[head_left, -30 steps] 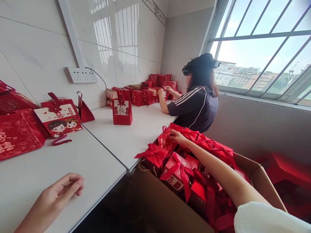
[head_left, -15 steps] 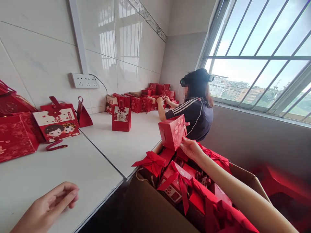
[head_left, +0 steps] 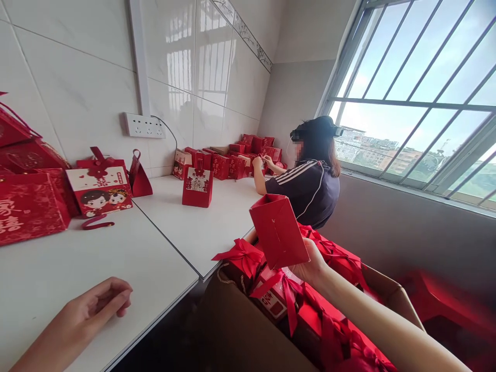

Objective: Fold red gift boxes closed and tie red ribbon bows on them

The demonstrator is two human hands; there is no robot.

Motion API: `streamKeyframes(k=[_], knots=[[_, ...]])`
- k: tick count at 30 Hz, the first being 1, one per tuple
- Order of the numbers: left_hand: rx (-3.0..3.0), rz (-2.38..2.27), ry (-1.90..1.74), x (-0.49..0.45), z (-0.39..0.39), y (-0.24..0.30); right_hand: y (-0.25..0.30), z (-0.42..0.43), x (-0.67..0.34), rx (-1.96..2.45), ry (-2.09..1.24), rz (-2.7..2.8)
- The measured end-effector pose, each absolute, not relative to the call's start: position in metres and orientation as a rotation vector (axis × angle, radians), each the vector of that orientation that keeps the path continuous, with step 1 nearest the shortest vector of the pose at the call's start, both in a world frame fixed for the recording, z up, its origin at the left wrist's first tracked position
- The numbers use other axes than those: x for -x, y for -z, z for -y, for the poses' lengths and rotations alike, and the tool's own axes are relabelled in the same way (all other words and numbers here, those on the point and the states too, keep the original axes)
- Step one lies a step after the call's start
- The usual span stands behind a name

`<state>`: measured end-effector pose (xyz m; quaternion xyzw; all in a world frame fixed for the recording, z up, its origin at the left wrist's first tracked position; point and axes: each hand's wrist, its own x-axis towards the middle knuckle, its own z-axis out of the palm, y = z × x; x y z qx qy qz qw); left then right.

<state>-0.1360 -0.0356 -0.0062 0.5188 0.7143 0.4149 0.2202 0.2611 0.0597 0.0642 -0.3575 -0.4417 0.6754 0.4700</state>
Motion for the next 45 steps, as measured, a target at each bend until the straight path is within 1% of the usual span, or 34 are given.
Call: streamKeyframes(k=[3,6,8,10,16,21,28,32,35,45], knots=[[-1.423,-1.772,-1.077,0.142,0.036,0.010,-0.063,-0.069,-0.269,0.876,-1.559,1.089],[-1.406,-1.779,-1.071,0.144,0.038,0.009,-0.061,-0.090,-0.286,0.828,-1.286,1.137],[-1.387,-1.768,-1.049,0.142,0.039,0.006,-0.054,-0.109,-0.300,0.862,-1.062,1.270],[-1.377,-1.753,-1.037,0.139,0.041,0.002,-0.042,-0.128,-0.312,0.976,-0.981,1.385],[-1.420,-1.755,-1.056,0.132,0.046,-0.001,0.004,-0.164,-0.333,1.107,-1.035,1.425],[-1.478,-1.728,-0.995,0.133,0.047,-0.002,0.022,-0.172,-0.343,1.147,-1.124,1.525],[-1.397,-1.724,-1.121,0.117,0.053,-0.012,0.042,-0.182,-0.303,1.103,-1.233,1.689],[-1.402,-1.704,-1.066,0.119,0.054,-0.014,0.045,-0.196,-0.270,1.029,-1.242,1.739],[-1.440,-1.682,-1.005,0.123,0.054,-0.013,0.044,-0.204,-0.263,1.005,-1.265,1.719],[-1.439,-1.670,-1.027,0.127,0.050,-0.008,0.011,-0.205,-0.330,0.882,-1.294,1.306]])
